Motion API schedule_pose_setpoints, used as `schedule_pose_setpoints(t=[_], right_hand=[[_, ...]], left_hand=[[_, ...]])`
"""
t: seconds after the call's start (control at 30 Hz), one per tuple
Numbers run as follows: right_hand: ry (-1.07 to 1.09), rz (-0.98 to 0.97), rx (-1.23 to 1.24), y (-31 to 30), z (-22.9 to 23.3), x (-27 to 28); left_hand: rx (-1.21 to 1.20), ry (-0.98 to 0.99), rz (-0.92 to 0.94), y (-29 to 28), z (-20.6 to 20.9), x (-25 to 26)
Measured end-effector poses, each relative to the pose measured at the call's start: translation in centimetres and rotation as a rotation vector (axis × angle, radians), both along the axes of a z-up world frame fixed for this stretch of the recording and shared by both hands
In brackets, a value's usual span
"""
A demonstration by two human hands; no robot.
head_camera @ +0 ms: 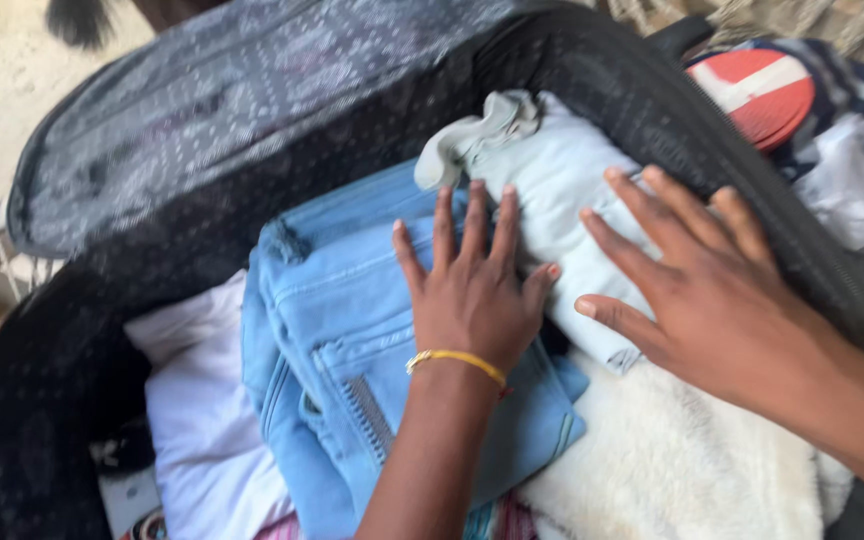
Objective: The person folds several pieces of clothing, including t-shirts and a pair of blue jeans, and places them neatly inside a black suitcase.
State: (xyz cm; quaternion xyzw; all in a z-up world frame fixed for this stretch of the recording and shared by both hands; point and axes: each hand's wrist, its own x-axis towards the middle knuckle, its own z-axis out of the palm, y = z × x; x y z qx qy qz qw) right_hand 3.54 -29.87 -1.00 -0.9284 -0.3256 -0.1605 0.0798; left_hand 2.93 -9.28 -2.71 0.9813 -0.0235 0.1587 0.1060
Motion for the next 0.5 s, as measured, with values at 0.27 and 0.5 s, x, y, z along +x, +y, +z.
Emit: schedule_pose_setpoints(t=[0.27, 0.5], right_hand=[[0.134, -0.023, -0.269, 0.5, -1.6, 1.0], [0.18, -0.024, -0.141, -0.3, -1.5, 0.9]], left_hand=[[0.071, 0.021, 0.021, -0.3, -1.3, 0.9], [-0.012, -0.065, -0.004, -1.0, -1.6, -2.8]])
